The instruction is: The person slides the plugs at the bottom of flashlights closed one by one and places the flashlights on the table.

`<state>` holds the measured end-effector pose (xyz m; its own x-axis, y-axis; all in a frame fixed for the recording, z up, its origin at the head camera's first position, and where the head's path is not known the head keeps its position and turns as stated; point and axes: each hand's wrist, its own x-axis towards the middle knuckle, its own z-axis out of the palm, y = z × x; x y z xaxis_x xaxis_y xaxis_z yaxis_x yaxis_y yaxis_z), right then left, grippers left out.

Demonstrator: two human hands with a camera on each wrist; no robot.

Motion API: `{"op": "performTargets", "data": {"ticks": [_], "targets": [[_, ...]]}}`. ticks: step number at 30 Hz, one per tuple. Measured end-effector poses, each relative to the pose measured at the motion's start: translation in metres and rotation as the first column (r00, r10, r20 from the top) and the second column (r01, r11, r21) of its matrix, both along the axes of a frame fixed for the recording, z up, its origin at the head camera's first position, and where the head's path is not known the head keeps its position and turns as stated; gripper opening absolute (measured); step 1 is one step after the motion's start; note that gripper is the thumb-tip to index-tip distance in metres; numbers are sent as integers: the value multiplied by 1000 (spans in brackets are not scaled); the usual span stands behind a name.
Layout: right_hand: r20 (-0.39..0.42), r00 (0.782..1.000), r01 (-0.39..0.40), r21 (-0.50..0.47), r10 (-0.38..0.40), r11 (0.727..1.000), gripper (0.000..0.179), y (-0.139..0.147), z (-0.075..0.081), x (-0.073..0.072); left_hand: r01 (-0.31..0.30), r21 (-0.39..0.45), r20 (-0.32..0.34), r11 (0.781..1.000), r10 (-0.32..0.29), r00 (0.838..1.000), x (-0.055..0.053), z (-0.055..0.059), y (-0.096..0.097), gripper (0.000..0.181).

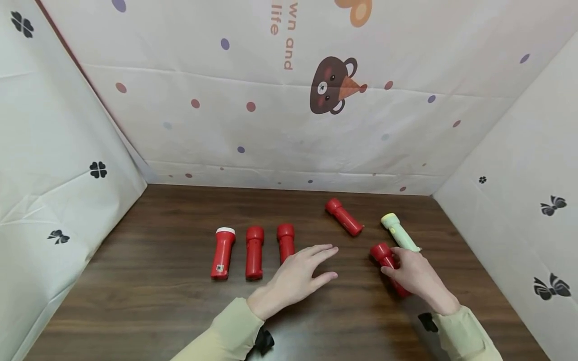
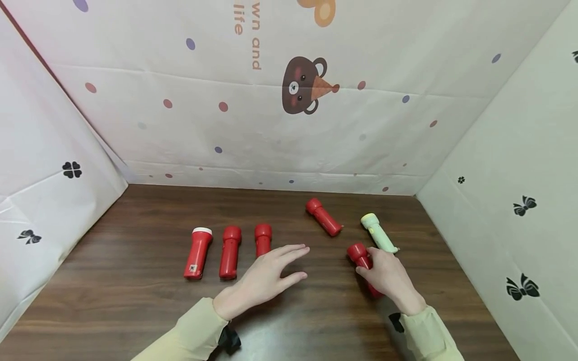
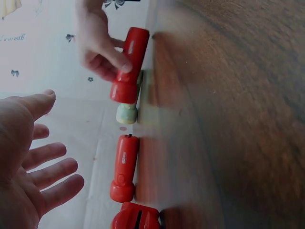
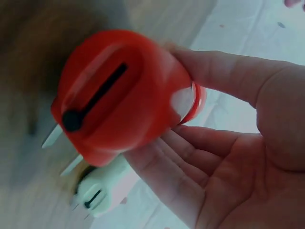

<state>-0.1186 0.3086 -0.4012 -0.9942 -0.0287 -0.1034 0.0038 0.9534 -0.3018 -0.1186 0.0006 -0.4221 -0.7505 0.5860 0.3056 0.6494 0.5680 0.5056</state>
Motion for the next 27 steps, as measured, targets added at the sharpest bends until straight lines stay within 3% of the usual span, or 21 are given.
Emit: {"op": "performTargets", "data": {"ticks": [13, 20, 27], "targets": [[27, 999, -16, -214, 22, 977, 64, -28, 19, -13, 31, 7, 55, 999, -31, 998, -4, -7, 12, 54], [-30, 1000, -10, -298, 1, 955, 64, -35, 20, -16, 39, 33, 35, 999, -40, 999, -4, -9, 21, 53], [-36, 999, 4, -421, -21, 907, 63, -43, 23, -21, 30, 94, -30, 995, -27, 999, -3, -11, 26, 52]]}}
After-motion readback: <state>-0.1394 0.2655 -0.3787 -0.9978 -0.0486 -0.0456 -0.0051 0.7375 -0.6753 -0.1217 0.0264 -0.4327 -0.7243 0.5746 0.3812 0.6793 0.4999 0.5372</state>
